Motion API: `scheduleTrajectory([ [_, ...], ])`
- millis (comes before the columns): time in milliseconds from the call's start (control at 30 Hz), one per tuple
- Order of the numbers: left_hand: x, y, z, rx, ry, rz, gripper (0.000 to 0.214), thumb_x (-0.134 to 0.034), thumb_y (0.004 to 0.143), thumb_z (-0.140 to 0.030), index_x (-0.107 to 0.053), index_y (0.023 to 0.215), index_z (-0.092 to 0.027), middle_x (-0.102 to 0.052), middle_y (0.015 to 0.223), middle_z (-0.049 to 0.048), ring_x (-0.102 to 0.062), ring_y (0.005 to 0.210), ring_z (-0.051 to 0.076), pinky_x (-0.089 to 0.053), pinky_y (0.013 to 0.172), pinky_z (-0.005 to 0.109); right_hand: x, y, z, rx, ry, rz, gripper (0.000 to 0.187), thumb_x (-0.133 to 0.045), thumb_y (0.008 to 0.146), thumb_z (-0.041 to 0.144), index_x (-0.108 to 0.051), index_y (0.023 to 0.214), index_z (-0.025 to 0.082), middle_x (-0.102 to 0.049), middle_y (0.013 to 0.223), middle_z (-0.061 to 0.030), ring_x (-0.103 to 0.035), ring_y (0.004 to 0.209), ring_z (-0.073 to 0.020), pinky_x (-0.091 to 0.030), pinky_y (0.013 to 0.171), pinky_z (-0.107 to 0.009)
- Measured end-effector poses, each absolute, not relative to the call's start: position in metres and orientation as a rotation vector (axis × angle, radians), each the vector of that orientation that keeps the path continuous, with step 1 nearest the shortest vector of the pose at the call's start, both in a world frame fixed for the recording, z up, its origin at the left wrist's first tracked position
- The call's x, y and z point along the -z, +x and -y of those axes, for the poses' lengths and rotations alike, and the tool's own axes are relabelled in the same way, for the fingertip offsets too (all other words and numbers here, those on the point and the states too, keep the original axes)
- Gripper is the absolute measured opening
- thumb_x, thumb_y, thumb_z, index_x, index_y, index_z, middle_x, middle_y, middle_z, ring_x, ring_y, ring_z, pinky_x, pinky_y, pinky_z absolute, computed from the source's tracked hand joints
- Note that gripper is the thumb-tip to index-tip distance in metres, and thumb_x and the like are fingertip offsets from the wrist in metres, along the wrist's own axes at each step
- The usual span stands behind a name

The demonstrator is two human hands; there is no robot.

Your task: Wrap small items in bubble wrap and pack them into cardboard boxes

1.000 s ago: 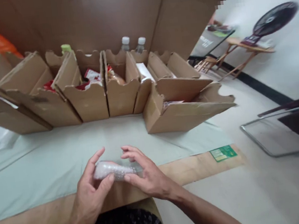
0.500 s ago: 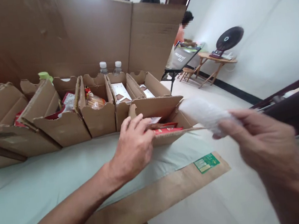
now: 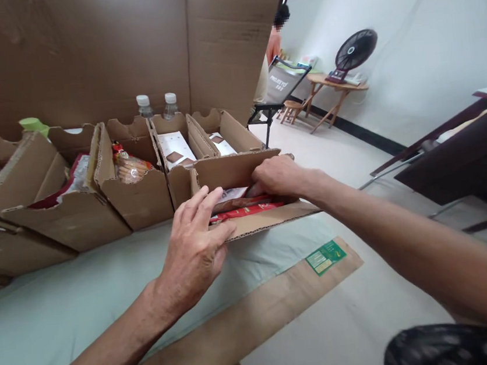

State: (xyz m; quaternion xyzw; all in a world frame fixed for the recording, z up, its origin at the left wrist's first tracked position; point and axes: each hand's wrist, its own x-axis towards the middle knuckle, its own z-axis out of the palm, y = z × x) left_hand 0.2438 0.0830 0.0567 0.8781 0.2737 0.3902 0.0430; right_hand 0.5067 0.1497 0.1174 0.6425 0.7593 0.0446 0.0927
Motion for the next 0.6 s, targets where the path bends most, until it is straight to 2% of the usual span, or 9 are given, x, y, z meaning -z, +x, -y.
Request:
scheduleTrajectory([
  [33,-0.056,0.243,-0.083,-1.19,2.678,-0.833,0.023,-0.062,0.092,-0.006,-0.076,0.1,-0.023,-0.053,0.156,0.0138,-0.047,0.148,0.04,-0.047,0.113,0.064,-0.117,0.506,-0.15,-0.08,1.879,-2.274,0.005,-0.077,0.078,0.018,-0.08,0.08,0.021,-0.08,0.082,-0.0092,-0.073,0.077,-0.0266,-0.049,0.071,-0.035],
  [67,-0.055,0.242,-0.082,-1.19,2.665,-0.826,0.025,-0.062,0.093,-0.006,-0.076,0.104,-0.024,-0.05,0.159,0.0134,-0.045,0.15,0.039,-0.046,0.115,0.064,-0.12,0.506,-0.147,-0.042,1.859,-2.299,0.017,-0.075,0.078,0.015,-0.083,0.09,0.023,-0.081,0.088,-0.0072,-0.073,0.079,-0.0257,-0.05,0.072,-0.034],
  [133,-0.054,0.238,-0.079,-1.197,2.62,-0.816,0.037,-0.062,0.093,-0.008,-0.07,0.124,-0.025,-0.038,0.168,0.0147,-0.038,0.155,0.039,-0.043,0.118,0.063,-0.131,0.514,-0.13,-0.032,1.909,-2.354,0.032,-0.068,0.082,0.014,-0.082,0.106,0.028,-0.083,0.099,-0.0039,-0.074,0.084,-0.0242,-0.051,0.074,-0.033],
  [167,-0.052,0.235,-0.076,-1.205,2.582,-0.825,0.048,-0.063,0.093,-0.009,-0.062,0.138,-0.026,-0.03,0.172,0.016,-0.034,0.158,0.038,-0.042,0.12,0.062,-0.138,0.521,-0.116,-0.083,2.001,-2.379,0.033,-0.064,0.085,0.016,-0.082,0.11,0.028,-0.083,0.102,-0.0036,-0.074,0.085,-0.0241,-0.051,0.074,-0.033],
  [267,-0.043,0.223,-0.068,-1.208,2.406,-0.929,0.081,-0.066,0.093,-0.019,-0.027,0.164,-0.029,-0.017,0.176,0.0188,-0.028,0.161,0.038,-0.04,0.122,0.061,-0.148,0.547,-0.062,-0.371,2.455,-2.391,0.029,-0.056,0.091,0.028,-0.081,0.106,0.024,-0.082,0.099,-0.0065,-0.073,0.081,-0.0246,-0.052,0.074,-0.036],
  [367,-0.024,0.214,-0.063,-1.136,2.163,-1.037,0.085,-0.064,0.095,-0.027,-0.019,0.167,-0.031,-0.022,0.175,0.018,-0.032,0.159,0.037,-0.043,0.121,0.06,-0.129,0.57,-0.017,-0.34,2.855,-2.313,0.03,-0.058,0.088,0.038,-0.079,0.101,0.02,-0.08,0.091,-0.0088,-0.072,0.075,-0.0243,-0.055,0.075,-0.04],
  [433,-0.006,0.213,-0.065,-1.059,2.011,-1.048,0.085,-0.065,0.095,-0.031,-0.02,0.167,-0.029,-0.026,0.174,0.0191,-0.035,0.158,0.038,-0.042,0.121,0.062,-0.103,0.576,-0.004,-0.073,2.959,-2.301,0.036,-0.063,0.084,0.043,-0.076,0.107,0.019,-0.08,0.097,-0.011,-0.073,0.079,-0.0258,-0.057,0.07,-0.039],
  [500,0.01,0.219,-0.072,-0.994,1.904,-1.025,0.09,-0.068,0.091,-0.032,-0.02,0.167,-0.026,-0.025,0.174,0.0216,-0.032,0.159,0.041,-0.037,0.123,0.067,-0.073,0.573,-0.008,0.359,2.965,-2.366,0.051,-0.072,0.077,0.047,-0.071,0.118,0.019,-0.078,0.117,-0.0156,-0.075,0.092,-0.0293,-0.059,0.066,-0.038],
  [600,0.023,0.238,-0.083,-0.95,1.823,-0.972,0.101,-0.073,0.085,-0.029,-0.016,0.168,-0.022,-0.019,0.175,0.0252,-0.023,0.162,0.043,-0.029,0.125,0.069,-0.037,0.555,-0.028,1.011,2.927,-2.486,0.069,-0.081,0.07,0.052,-0.062,0.128,0.019,-0.07,0.136,-0.019,-0.073,0.112,-0.0328,-0.062,0.073,-0.039],
])
